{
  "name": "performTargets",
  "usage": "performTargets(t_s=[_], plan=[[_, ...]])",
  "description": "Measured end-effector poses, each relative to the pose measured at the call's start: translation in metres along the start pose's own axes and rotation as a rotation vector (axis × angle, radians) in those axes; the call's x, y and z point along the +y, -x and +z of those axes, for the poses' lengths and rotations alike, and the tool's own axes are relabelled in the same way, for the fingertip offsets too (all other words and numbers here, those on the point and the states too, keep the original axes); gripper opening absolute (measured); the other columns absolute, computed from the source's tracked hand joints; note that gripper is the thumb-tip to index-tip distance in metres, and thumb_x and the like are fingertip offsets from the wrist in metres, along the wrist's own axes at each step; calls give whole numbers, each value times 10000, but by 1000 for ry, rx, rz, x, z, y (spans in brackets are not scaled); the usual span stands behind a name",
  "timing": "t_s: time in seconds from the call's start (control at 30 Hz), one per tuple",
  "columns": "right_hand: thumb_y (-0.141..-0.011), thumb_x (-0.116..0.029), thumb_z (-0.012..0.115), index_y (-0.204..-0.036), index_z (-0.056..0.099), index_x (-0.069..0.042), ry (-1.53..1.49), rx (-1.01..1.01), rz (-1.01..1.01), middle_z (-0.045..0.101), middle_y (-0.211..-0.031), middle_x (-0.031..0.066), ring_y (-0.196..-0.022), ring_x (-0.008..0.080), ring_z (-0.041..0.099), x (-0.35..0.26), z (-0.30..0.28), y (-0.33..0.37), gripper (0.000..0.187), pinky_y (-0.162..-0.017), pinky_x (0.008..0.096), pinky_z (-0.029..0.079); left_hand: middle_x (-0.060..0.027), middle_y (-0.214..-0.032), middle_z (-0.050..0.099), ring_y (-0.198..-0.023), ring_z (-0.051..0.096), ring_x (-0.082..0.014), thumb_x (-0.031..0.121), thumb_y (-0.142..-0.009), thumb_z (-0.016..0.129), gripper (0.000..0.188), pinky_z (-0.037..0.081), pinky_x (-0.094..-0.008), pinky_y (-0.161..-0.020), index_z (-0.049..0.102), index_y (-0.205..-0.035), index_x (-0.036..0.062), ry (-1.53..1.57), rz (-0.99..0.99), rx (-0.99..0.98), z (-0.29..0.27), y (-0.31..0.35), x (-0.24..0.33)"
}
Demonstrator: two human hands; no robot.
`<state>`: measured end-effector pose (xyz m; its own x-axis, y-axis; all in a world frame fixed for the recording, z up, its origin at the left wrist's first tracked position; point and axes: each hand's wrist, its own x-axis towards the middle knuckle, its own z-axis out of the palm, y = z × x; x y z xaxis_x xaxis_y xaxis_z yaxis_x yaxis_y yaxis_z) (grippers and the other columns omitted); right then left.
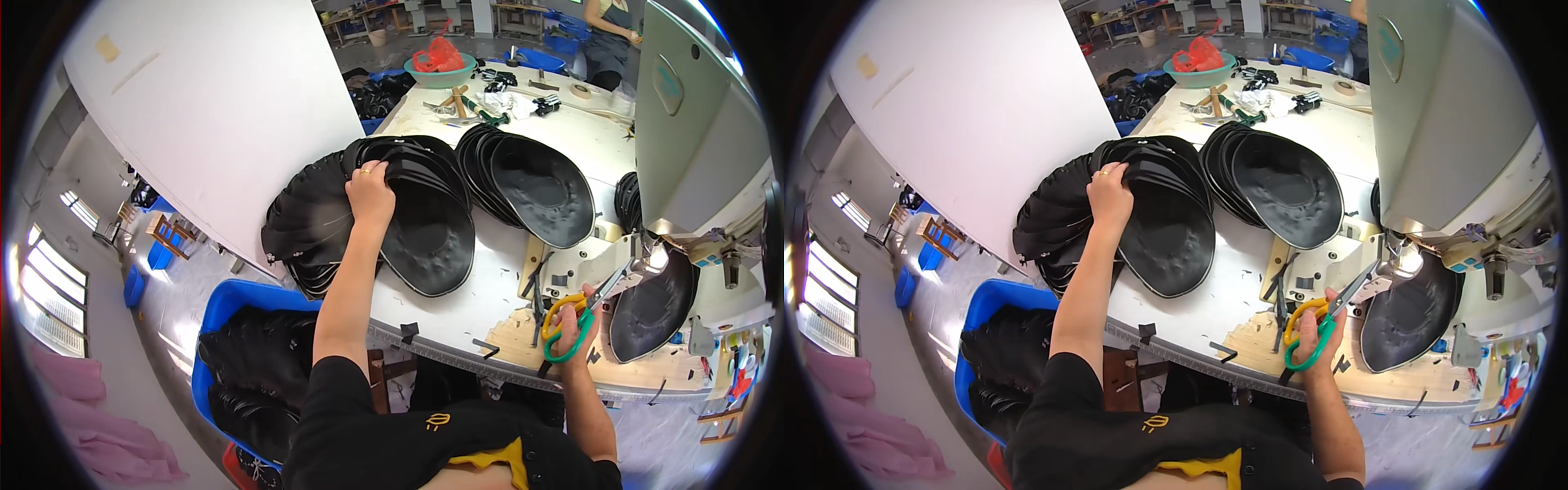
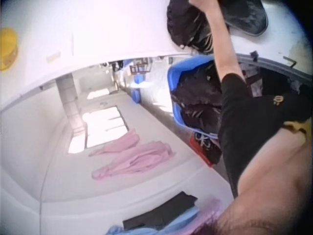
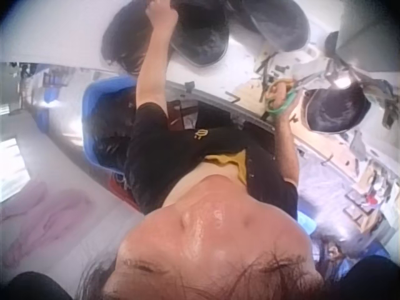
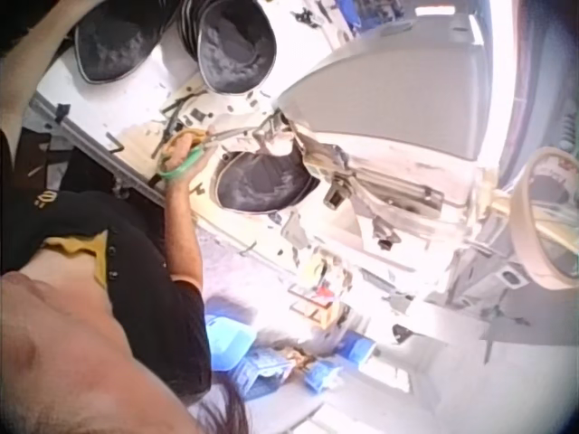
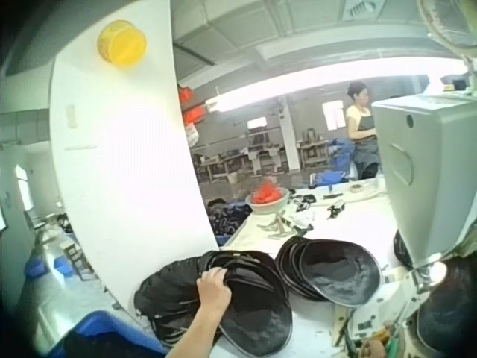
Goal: The person uses green-handled scissors to trim excess black fabric from the edges of several shoe parts. They pick up each part from a stack, cut the material, and place the finished piece onto a sewing machine table. The process is repeated for multiple items throughout the clip.
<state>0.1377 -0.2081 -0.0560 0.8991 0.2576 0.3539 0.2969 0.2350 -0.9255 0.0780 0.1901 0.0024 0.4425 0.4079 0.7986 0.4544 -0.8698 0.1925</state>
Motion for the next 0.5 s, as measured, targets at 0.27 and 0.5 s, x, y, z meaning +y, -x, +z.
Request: performTargets(t_s=[0.27, 0.5], plan=[[-851, -76, 486, -1247, 367, 36, 23, -11, -20, 478, -764, 53, -605, 89, 461, -1, -1, 0, 429, -560, 214, 396, -195, -1101, 595, -947, 590, -342, 21, -750, 610, 220, 475, -392, -827, 594, -960, -44, 330, 226, 418, -69, 37, 30], [-854, -63, 482, -1255, 367, 17, 9, -7, -43, 479, -763, 53, -586, 89, 461, 2, -1, 2, 425, -546, 211, 399, -198, -1113, 572, -957, 585, -354, 118, -794, 660, 211, 481, -404, -838, 557, -928, -8, 368, 279, 537, -88, 78, 39]])
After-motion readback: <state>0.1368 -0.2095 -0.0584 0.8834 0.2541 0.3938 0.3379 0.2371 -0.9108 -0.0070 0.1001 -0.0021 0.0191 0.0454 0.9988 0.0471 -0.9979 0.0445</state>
